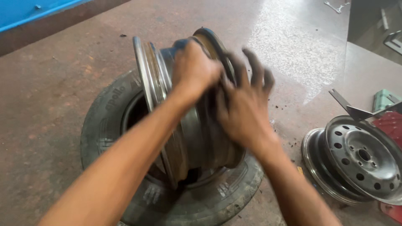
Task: The person scrubs the surface of a metal wheel rim using a dark abrasive pad. The wheel is positioned upright on a tire on the floor. The person rotates the wheel by hand to access different sections while scrubbing the outer rim and inner barrel.
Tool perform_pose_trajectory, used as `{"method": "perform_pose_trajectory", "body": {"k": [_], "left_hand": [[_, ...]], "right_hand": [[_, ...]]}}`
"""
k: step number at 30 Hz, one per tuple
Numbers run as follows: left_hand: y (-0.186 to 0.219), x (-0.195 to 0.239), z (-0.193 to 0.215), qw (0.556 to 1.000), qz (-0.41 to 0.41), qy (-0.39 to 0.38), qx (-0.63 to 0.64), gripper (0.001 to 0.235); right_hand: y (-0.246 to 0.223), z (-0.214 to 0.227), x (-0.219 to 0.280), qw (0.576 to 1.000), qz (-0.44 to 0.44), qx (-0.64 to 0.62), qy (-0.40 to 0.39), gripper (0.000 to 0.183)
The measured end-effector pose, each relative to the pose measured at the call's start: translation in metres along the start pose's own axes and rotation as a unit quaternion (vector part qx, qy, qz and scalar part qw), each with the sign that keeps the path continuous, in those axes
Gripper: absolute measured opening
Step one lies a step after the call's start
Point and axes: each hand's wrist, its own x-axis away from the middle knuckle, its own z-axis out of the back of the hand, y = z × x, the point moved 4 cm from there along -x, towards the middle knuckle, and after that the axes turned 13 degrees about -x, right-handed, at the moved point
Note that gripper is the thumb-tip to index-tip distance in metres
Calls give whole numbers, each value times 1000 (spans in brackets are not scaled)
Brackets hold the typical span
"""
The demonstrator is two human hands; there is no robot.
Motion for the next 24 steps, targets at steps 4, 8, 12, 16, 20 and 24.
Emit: {"method": "perform_pose_trajectory", "body": {"k": [4, 8, 12, 16, 20, 24], "left_hand": [[-11, 29, -7, 1000, -8, 23, 20, 37], [-11, 46, -19, 992, -42, 116, 1, 43], [-8, -19, 2, 999, 15, 43, 4, 36], [-13, 61, -12, 998, -15, 61, -11, 49], [-32, 160, -26, 988, -87, -109, -66, 31], [-72, 196, 2, 934, -248, 243, -80, 32]], "right_hand": [[-5, 6, 22, 997, 43, -59, 25, 38], [-5, 1, 34, 999, 28, -34, 23, 34], [12, -6, -29, 999, 26, -39, -16, 36], [8, -8, 50, 996, 17, -65, 56, 40], [4, -40, 137, 990, -6, -94, 109, 45], [32, -63, 153, 973, -13, -215, 80, 44]]}}
